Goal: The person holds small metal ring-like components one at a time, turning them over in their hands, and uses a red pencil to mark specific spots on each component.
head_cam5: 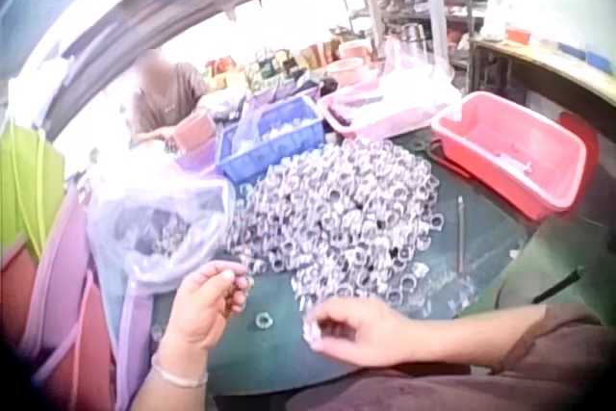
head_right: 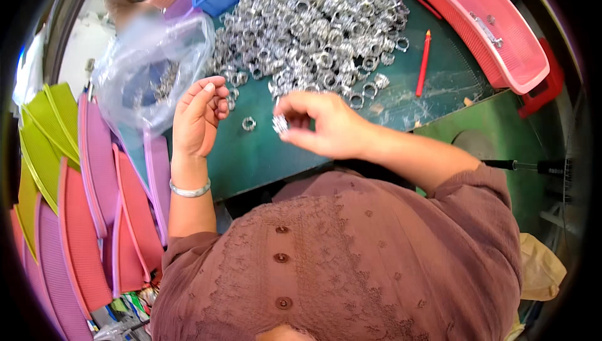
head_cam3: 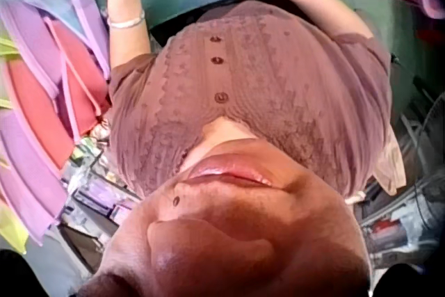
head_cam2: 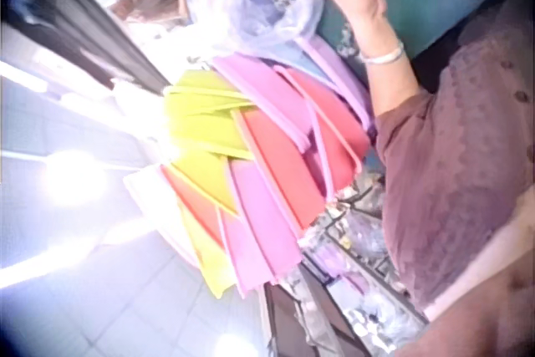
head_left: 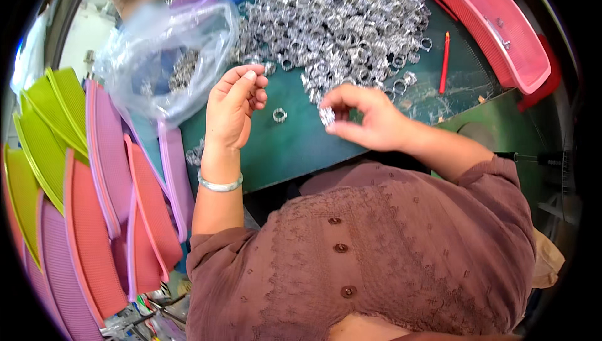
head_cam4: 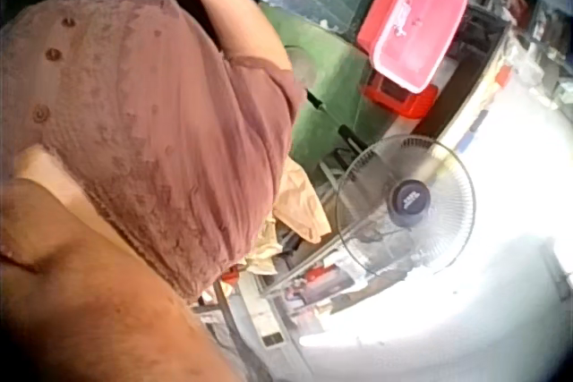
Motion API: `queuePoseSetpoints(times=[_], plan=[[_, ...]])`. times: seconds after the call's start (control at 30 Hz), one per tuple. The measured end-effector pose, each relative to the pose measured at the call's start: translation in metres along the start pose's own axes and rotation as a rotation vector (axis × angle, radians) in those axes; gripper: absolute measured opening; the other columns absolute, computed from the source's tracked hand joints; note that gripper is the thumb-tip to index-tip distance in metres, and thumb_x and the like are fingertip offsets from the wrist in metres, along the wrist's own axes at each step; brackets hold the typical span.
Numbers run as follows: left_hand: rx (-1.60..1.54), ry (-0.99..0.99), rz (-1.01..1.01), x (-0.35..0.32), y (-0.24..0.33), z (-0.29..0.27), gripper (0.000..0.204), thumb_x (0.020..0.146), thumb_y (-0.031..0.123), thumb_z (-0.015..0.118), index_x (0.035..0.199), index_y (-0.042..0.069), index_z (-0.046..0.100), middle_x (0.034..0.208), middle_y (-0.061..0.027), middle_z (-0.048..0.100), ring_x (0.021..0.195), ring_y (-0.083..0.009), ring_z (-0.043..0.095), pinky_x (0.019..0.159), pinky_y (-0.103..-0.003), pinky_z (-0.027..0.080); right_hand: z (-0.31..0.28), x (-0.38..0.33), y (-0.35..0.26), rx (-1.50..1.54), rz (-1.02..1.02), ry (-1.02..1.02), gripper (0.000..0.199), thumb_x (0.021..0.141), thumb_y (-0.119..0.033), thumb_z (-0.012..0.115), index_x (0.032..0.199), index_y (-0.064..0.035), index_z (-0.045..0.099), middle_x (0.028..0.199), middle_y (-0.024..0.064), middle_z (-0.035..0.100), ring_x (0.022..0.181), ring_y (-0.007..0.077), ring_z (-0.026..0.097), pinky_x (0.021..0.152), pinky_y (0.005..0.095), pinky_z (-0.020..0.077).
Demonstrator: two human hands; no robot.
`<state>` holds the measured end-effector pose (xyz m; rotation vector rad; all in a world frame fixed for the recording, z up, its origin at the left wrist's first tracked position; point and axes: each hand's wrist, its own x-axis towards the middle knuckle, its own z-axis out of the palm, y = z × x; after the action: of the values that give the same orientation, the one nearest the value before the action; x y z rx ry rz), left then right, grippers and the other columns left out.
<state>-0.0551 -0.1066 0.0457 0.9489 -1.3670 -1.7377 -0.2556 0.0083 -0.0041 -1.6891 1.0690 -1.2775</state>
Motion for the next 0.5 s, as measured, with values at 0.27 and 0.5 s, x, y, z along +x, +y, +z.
queuePoseSetpoints(times=[0.27,0.5], plan=[[-0.180,-0.039,-0.018,-0.070,-0.020,-0.019,0.013,0.085,0.010,0.052,0.094,0.002,0.056,0.078,-0.0033,0.058,0.064,-0.0086,0.054,0.056,-0.020,0.043,0.048,0.069,-0.018,0.102,-0.032,-0.167,0.026,0.074,-0.003,0.063,0.097,-0.0028,0.052,0.080,-0.0003,0.055,0.073,0.0069,0.052,0.066,0.0228,0.0430],[-0.212,0.085,0.142,-0.083,-0.026,-0.034,0.014,0.084,0.008,0.052,0.097,0.002,0.055,0.082,-0.0022,0.057,0.066,-0.0080,0.053,0.058,-0.020,0.043,0.073,0.088,-0.013,0.077,-0.113,-0.238,0.027,0.074,-0.002,0.064,0.099,-0.0031,0.054,0.082,0.0004,0.056,0.072,0.0073,0.052,0.065,0.0228,0.0432]])
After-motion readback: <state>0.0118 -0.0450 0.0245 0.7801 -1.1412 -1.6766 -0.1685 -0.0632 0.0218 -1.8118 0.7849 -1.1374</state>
